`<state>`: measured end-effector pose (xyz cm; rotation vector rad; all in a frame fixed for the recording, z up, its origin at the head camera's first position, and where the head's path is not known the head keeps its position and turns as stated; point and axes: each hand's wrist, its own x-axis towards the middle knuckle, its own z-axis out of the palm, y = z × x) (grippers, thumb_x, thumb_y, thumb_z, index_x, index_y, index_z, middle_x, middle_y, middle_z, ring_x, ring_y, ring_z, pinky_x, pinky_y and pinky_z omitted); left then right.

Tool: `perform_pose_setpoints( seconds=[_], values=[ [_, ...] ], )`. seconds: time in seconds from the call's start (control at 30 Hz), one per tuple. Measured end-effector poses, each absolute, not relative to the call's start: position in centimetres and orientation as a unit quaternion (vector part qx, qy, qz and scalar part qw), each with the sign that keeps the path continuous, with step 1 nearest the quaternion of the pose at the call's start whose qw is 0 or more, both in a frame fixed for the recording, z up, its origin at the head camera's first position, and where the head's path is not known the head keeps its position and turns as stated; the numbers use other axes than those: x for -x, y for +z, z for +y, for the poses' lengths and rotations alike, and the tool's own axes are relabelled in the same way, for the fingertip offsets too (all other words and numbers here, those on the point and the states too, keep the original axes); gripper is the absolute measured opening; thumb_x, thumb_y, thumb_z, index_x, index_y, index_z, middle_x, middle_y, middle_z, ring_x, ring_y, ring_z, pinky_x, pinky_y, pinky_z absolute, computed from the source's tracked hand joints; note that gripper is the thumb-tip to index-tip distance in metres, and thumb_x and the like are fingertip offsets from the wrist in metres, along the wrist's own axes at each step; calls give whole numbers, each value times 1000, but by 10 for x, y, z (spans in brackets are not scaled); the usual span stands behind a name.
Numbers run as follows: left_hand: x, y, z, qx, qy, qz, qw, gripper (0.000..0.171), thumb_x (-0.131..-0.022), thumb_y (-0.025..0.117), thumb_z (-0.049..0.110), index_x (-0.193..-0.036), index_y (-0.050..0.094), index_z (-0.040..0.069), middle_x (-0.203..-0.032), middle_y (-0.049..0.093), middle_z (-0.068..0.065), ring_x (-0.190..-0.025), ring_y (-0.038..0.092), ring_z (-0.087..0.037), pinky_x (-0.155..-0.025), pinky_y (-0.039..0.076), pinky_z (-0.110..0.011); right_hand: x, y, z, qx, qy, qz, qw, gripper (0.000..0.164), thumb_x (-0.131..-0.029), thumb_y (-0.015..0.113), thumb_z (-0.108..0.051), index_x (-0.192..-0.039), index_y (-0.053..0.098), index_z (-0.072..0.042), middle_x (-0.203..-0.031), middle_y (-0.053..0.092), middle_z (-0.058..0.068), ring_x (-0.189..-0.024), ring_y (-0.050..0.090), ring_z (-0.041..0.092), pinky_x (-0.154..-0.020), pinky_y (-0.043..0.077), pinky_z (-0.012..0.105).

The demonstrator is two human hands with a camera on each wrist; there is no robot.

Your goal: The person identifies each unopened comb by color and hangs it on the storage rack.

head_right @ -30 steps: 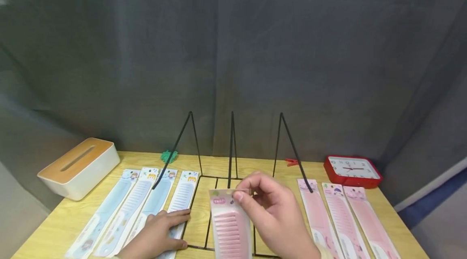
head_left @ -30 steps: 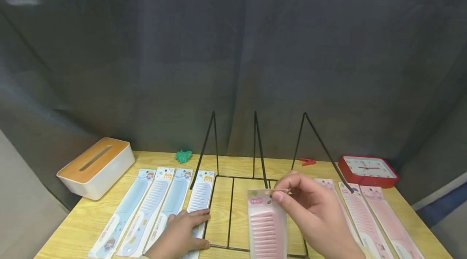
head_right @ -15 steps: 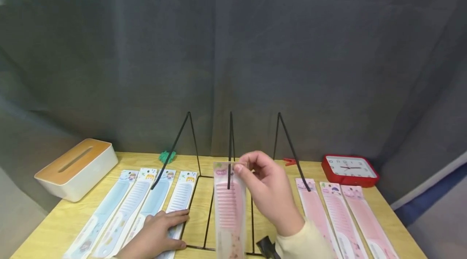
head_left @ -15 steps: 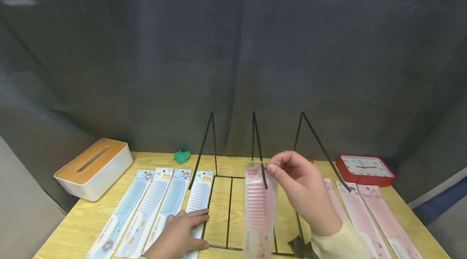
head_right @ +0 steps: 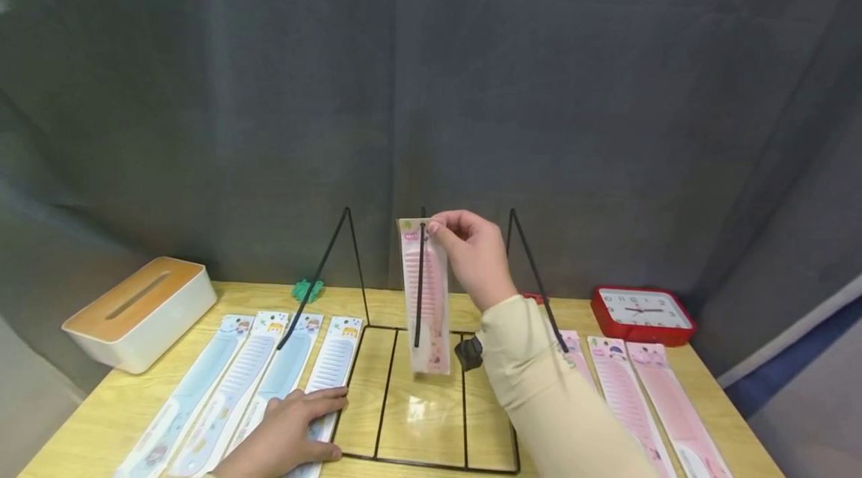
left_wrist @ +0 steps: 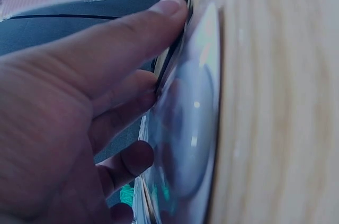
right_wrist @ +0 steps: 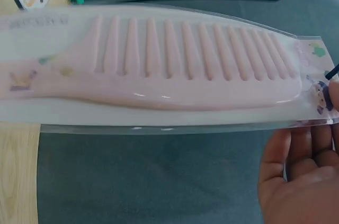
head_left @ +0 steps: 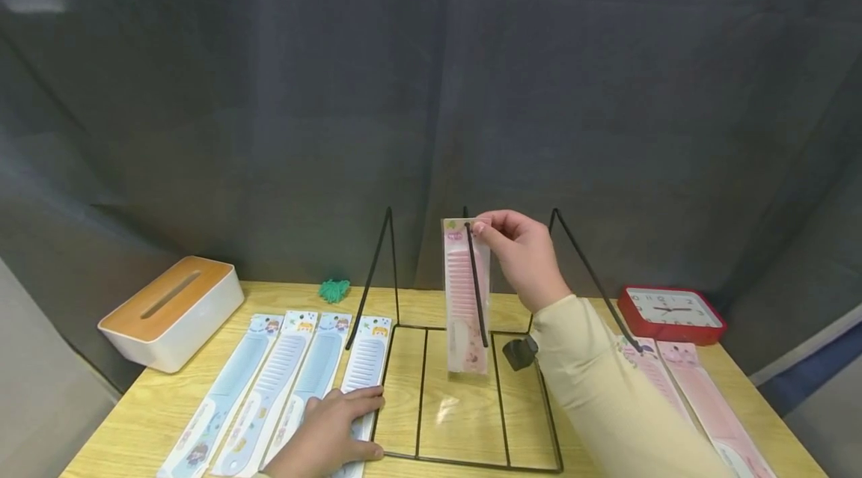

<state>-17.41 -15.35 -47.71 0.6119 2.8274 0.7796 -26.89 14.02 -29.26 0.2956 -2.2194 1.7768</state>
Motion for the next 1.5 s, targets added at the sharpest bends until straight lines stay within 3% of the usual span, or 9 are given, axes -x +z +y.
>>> perform_pose_setpoints(
  seconds=[0.1, 0.43, 0.63, 0.8, 0.97, 1.1, 1.23, 1.33, 1.5],
  values=[
    [174, -478, -154, -202, 259, 941, 77, 74, -72, 84, 51, -134, 65, 15, -147, 55, 5, -110, 54, -22, -72, 28, -36, 278, -292, 139, -98, 618, -769, 133, 26, -96, 70, -28, -108, 71, -5, -104, 68, 7, -94, 57, 19, -87, 48, 40],
    [174, -479, -156, -206, 256, 941, 77, 76, -72, 82, 53, -135, 64, 15, -149, 53, 5, -110, 54, -23, -72, 28, -36, 283, -295, 144, -98, 621, -768, 123, 28, -95, 72, -32, -110, 70, -8, -106, 68, 5, -97, 59, 19, -89, 49, 37],
    [174, -478, -155, -202, 259, 941, 78, 75, -72, 83, 52, -135, 64, 15, -148, 53, 5, -113, 54, -25, -73, 28, -37, 276, -314, 175, -105, 572, -804, 122, 38, -96, 68, -41, -117, 68, -10, -109, 68, 9, -100, 63, 20, -89, 49, 36],
    [174, -477, -154, -198, 258, 942, 83, 76, -72, 83, 52, -136, 64, 15, -148, 53, 6, -111, 54, -24, -72, 28, -37, 274, -351, 229, -92, 526, -841, 89, 44, -97, 64, -47, -117, 67, -8, -109, 68, 12, -97, 64, 23, -80, 52, 33],
    [174, -476, -153, -193, 263, 940, 96, 76, -73, 82, 52, -136, 63, 15, -149, 52, 5, -111, 54, -24, -73, 28, -38, 282, -402, 294, -30, 469, -880, 70, 53, -97, 61, -54, -124, 66, -8, -119, 67, 16, -98, 63, 30, -77, 51, 38],
    [174, -475, -153, -194, 265, 939, 97, 76, -73, 83, 51, -136, 63, 14, -149, 52, 4, -112, 54, -26, -74, 29, -39, 292, -445, 340, 11, 388, -920, 43, 56, -98, 62, -44, -131, 61, 1, -126, 64, 27, -107, 62, 44, -78, 50, 47],
    [174, -475, -154, -199, 266, 938, 96, 75, -74, 83, 50, -136, 63, 14, -149, 53, 3, -113, 54, -27, -74, 29, -39, 295, -475, 362, 31, 294, -955, 3, 59, -92, 68, -33, -130, 57, 10, -129, 59, 33, -118, 54, 52, -89, 47, 59],
    [175, -476, -154, -202, 270, 937, 96, 75, -74, 83, 50, -136, 63, 14, -149, 53, 3, -111, 54, -25, -73, 29, -38, 295, -483, 366, 36, 270, -962, -3, 56, -87, 72, -30, -121, 59, 12, -118, 63, 33, -111, 57, 52, -89, 46, 60],
    [176, -477, -155, -202, 269, 937, 97, 75, -74, 83, 50, -137, 63, 15, -149, 53, 3, -111, 54, -26, -73, 29, -38, 298, -482, 361, 61, 297, -953, 8, 35, -85, 72, -24, -102, 63, 5, -90, 66, 16, -88, 61, 36, -75, 48, 48]
  ],
)
